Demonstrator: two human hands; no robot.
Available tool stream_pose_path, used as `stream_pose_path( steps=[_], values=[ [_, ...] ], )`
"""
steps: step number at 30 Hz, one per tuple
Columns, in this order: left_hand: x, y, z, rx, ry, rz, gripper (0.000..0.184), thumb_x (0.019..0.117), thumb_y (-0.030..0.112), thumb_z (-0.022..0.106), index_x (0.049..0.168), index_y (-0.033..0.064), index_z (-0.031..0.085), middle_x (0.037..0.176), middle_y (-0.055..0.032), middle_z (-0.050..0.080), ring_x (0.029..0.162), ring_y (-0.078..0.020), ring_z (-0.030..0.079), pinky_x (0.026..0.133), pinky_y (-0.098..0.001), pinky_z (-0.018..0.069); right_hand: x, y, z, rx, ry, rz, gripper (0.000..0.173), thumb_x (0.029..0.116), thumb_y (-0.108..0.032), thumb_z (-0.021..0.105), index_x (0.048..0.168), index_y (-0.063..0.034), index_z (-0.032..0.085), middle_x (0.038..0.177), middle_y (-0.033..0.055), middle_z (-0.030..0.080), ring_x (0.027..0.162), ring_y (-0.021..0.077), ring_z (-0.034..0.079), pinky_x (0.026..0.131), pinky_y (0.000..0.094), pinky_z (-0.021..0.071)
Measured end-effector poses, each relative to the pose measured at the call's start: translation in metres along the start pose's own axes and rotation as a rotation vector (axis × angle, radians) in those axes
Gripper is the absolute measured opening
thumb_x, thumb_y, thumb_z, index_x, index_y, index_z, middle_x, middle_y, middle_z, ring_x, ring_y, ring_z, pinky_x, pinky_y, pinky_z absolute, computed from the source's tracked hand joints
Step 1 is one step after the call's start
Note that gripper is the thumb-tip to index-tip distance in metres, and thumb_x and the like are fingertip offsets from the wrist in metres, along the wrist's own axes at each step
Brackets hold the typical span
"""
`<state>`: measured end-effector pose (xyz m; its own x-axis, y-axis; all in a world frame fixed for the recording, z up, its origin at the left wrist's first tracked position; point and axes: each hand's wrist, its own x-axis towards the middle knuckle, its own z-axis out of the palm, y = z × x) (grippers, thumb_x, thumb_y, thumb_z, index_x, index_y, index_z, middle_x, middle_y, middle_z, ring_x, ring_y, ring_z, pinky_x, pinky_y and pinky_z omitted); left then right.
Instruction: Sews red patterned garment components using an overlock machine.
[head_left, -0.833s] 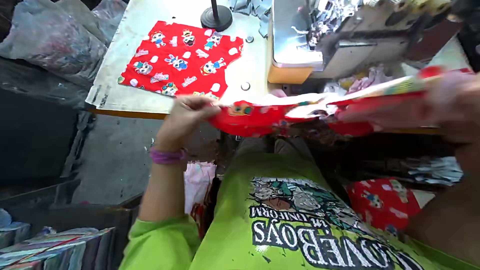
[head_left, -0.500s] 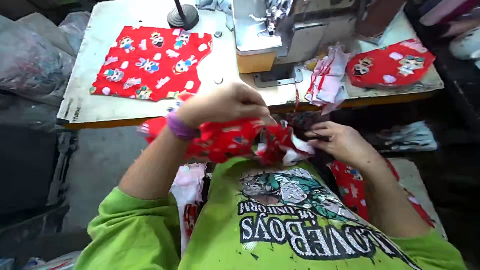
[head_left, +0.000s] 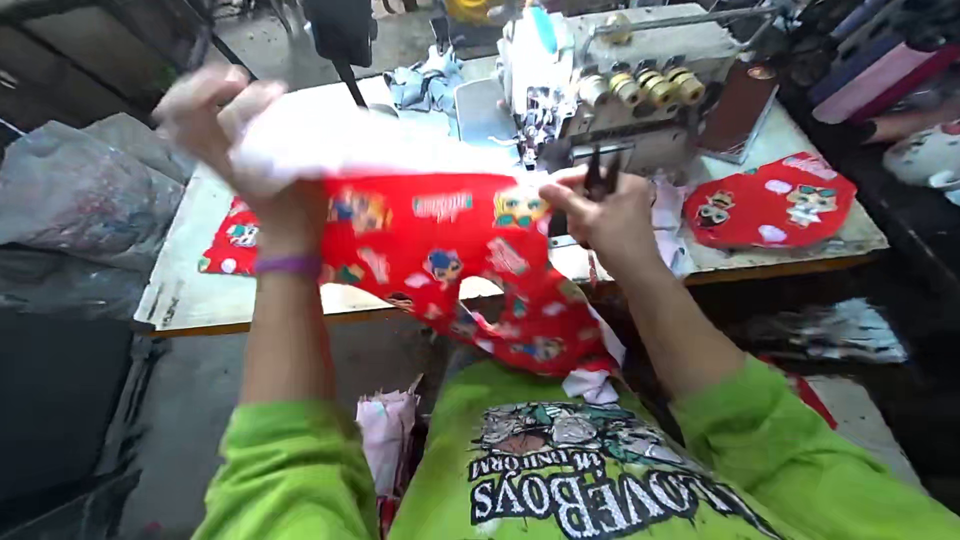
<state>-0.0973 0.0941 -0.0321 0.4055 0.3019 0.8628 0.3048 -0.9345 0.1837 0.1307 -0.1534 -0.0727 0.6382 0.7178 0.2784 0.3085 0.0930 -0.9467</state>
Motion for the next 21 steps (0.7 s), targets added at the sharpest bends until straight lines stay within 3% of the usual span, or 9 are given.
stream_pose_path(
  steps=[2, 4, 6, 8, 10, 13, 15, 18, 21],
  values=[
    [0.030, 0.016, 0.045, 0.065, -0.170, -0.034, 0.033, 0.1018, 0.017, 0.056, 0.120, -0.0075, 0.068, 0.134, -0.0334, 0.059, 0.131, -0.0478, 0.053, 0.113, -0.0590, 0.0369, 0.032, 0.019, 0.011, -0.164, 0.045, -0.078, 0.018, 0.0923, -0.018, 0.075, 0.100, -0.0028, 0.071, 0.093, 0.0024, 0.067, 0.076, 0.0024, 0.060, 0.072, 0.0222, 0.0506],
    [0.021, 0.060, 0.092, -0.236, -0.296, -0.084, 0.021, 0.0964, 0.010, 0.064, 0.104, -0.0081, 0.072, 0.109, -0.0247, 0.071, 0.108, -0.0324, 0.067, 0.099, -0.0418, 0.0513, 0.045, 0.034, 0.010, -0.241, 0.099, -0.095, 0.019, 0.0952, -0.017, 0.071, 0.102, 0.0006, 0.072, 0.099, 0.0098, 0.068, 0.087, 0.0091, 0.064, 0.082, 0.0273, 0.0534],
    [-0.014, 0.084, 0.132, -0.497, -0.431, -0.066, 0.018, 0.0947, 0.006, 0.064, 0.101, -0.0066, 0.075, 0.111, -0.0213, 0.073, 0.110, -0.0309, 0.069, 0.102, -0.0423, 0.0511, 0.037, 0.047, 0.008, -0.235, 0.144, 0.062, 0.023, 0.1024, -0.021, 0.061, 0.108, 0.0002, 0.069, 0.090, 0.0047, 0.069, 0.071, 0.0037, 0.060, 0.067, 0.0240, 0.0509],
    [-0.028, 0.087, 0.141, -0.411, -0.556, -0.041, 0.033, 0.0967, 0.013, 0.055, 0.121, 0.0021, 0.074, 0.132, -0.0167, 0.068, 0.128, -0.0339, 0.059, 0.111, -0.0517, 0.0401, 0.012, 0.049, 0.002, -0.133, -0.002, 0.272, 0.027, 0.1064, -0.028, 0.055, 0.115, -0.0024, 0.057, 0.083, 0.0029, 0.063, 0.050, 0.0039, 0.050, 0.046, 0.0228, 0.0461],
    [-0.022, 0.088, 0.130, -0.247, -0.708, -0.060, 0.044, 0.0970, 0.021, 0.049, 0.136, 0.0105, 0.067, 0.145, -0.0167, 0.057, 0.139, -0.0399, 0.045, 0.109, -0.0639, 0.0311, -0.014, 0.045, -0.001, -0.072, -0.141, 0.348, 0.027, 0.0946, -0.017, 0.070, 0.112, 0.0002, 0.059, 0.082, 0.0025, 0.062, 0.057, 0.0039, 0.055, 0.051, 0.0216, 0.0482],
    [-0.003, 0.086, 0.139, -0.175, -0.832, -0.109, 0.047, 0.0985, 0.025, 0.047, 0.139, 0.0122, 0.065, 0.152, -0.0218, 0.050, 0.146, -0.0481, 0.033, 0.109, -0.0761, 0.0194, -0.012, 0.038, -0.015, -0.068, -0.067, 0.315, 0.025, 0.0850, -0.009, 0.077, 0.103, -0.0057, 0.059, 0.076, -0.0049, 0.063, 0.056, -0.0020, 0.054, 0.050, 0.0162, 0.0464],
    [0.004, 0.083, 0.148, -0.148, -0.855, -0.091, 0.047, 0.0997, 0.030, 0.046, 0.138, 0.0109, 0.066, 0.153, -0.0255, 0.046, 0.147, -0.0509, 0.031, 0.110, -0.0787, 0.0144, 0.001, 0.044, -0.029, -0.208, -0.103, 0.251, 0.026, 0.0906, -0.011, 0.075, 0.109, -0.0062, 0.058, 0.081, -0.0021, 0.066, 0.060, 0.0023, 0.057, 0.053, 0.0213, 0.0486],
    [0.000, 0.088, 0.140, -0.109, -0.883, -0.120, 0.050, 0.1034, 0.028, 0.045, 0.149, 0.0083, 0.054, 0.162, -0.0237, 0.035, 0.152, -0.0468, 0.024, 0.114, -0.0754, 0.0129, -0.004, 0.061, -0.061, -0.528, -0.050, 0.041, 0.020, 0.0979, -0.015, 0.069, 0.110, 0.0007, 0.073, 0.103, 0.0142, 0.071, 0.085, 0.0238, 0.069, 0.076, 0.0432, 0.0574],
    [-0.024, 0.093, 0.138, -0.164, -0.491, -0.021, 0.040, 0.1021, 0.022, 0.051, 0.134, 0.0029, 0.066, 0.138, -0.0255, 0.058, 0.131, -0.0444, 0.050, 0.109, -0.0620, 0.0335, -0.013, 0.061, -0.126, -0.492, 0.222, 0.001, 0.021, 0.0928, -0.018, 0.074, 0.098, 0.0021, 0.071, 0.096, 0.0106, 0.068, 0.079, 0.0099, 0.061, 0.073, 0.0274, 0.0523]
  ],
)
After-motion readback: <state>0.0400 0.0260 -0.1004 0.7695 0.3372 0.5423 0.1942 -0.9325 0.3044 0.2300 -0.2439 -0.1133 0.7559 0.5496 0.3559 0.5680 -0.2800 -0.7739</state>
